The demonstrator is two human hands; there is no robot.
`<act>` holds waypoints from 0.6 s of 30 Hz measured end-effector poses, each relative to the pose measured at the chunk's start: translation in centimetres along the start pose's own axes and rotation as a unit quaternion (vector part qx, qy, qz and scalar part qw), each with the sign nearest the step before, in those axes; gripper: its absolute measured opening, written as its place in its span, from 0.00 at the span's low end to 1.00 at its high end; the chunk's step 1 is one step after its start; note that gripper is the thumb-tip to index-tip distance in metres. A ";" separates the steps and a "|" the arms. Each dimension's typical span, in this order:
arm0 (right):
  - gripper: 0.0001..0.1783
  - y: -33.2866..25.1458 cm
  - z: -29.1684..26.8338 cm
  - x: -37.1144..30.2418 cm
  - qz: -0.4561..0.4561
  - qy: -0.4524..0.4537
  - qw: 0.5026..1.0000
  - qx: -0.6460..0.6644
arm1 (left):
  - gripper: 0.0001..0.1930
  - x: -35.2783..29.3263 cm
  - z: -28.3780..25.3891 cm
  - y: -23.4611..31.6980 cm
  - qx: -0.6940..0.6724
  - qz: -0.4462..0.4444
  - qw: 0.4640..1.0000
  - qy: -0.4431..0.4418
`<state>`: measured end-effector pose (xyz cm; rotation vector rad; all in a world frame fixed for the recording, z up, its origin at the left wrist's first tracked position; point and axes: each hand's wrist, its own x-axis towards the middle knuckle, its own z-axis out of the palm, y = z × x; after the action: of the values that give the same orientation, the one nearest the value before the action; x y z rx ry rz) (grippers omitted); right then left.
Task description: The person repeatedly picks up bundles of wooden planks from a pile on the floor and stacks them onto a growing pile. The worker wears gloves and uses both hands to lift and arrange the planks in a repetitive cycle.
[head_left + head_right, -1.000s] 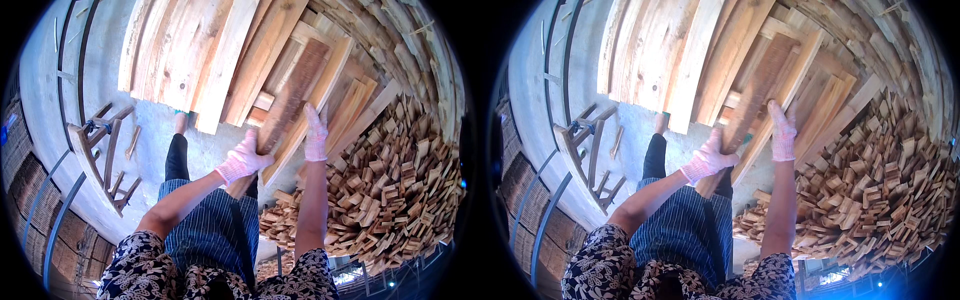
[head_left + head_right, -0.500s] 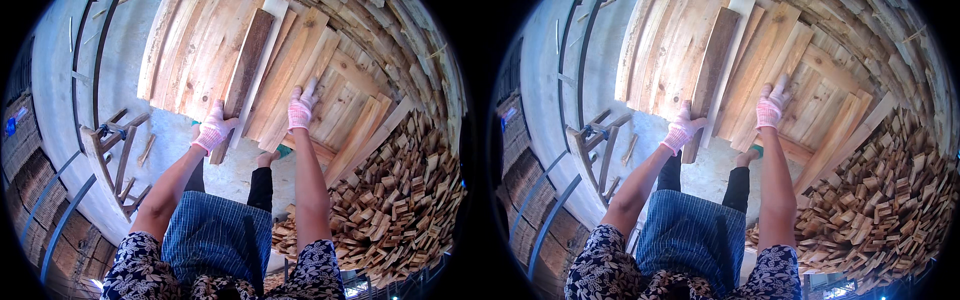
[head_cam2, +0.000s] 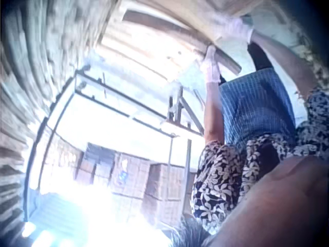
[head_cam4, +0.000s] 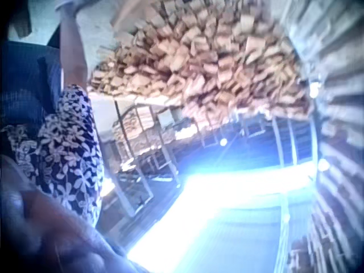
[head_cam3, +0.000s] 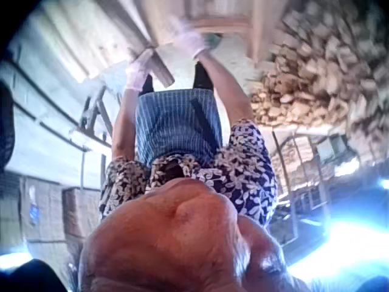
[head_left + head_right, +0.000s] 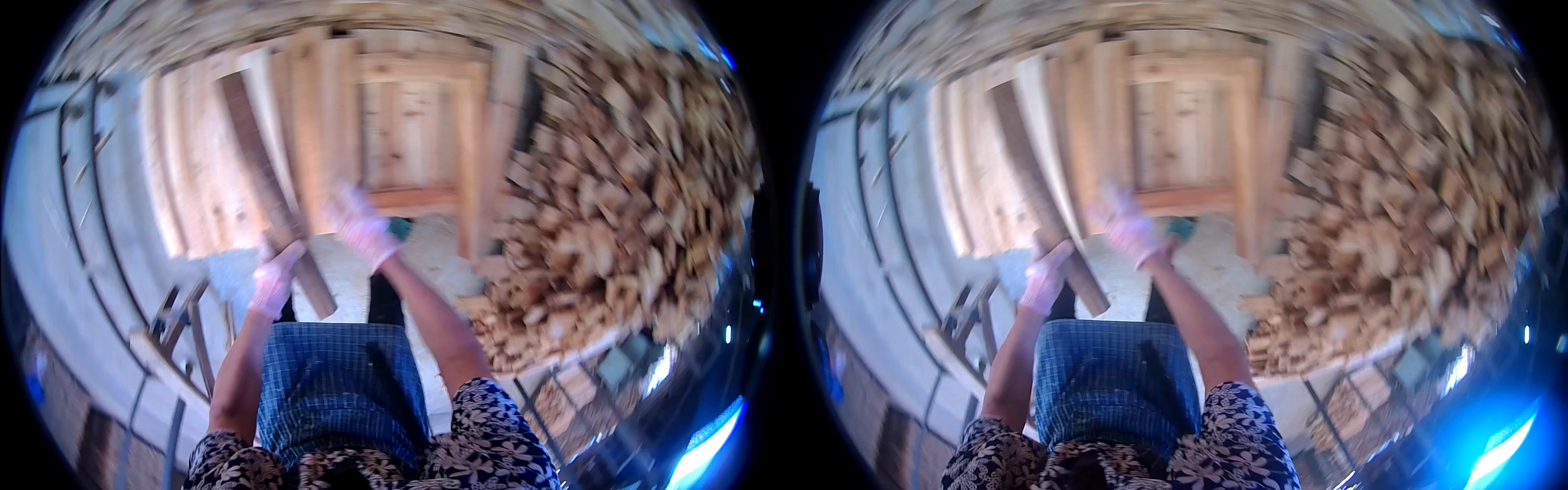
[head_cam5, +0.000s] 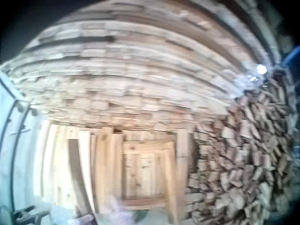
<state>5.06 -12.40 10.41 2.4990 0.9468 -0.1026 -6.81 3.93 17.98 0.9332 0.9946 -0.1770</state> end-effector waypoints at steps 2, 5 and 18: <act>0.38 -0.1 -3.6 -7.3 0.134 -0.091 0.760 0.630 | 0.25 -2.9 2.7 -0.3 -0.003 0.026 0.998 -0.055; 0.44 3.4 -10.7 -20.6 0.240 -0.118 0.545 0.795 | 0.28 -8.7 8.0 -2.1 0.092 -0.061 0.985 -0.134; 0.50 33.4 -24.8 -53.5 0.820 0.100 0.494 0.270 | 0.32 -19.4 19.1 -3.7 0.440 -0.024 0.662 -0.607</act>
<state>-16.38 -55.82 57.88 2.7491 -1.9358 0.5831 -7.51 -17.74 34.91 1.3086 -0.4416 -1.2438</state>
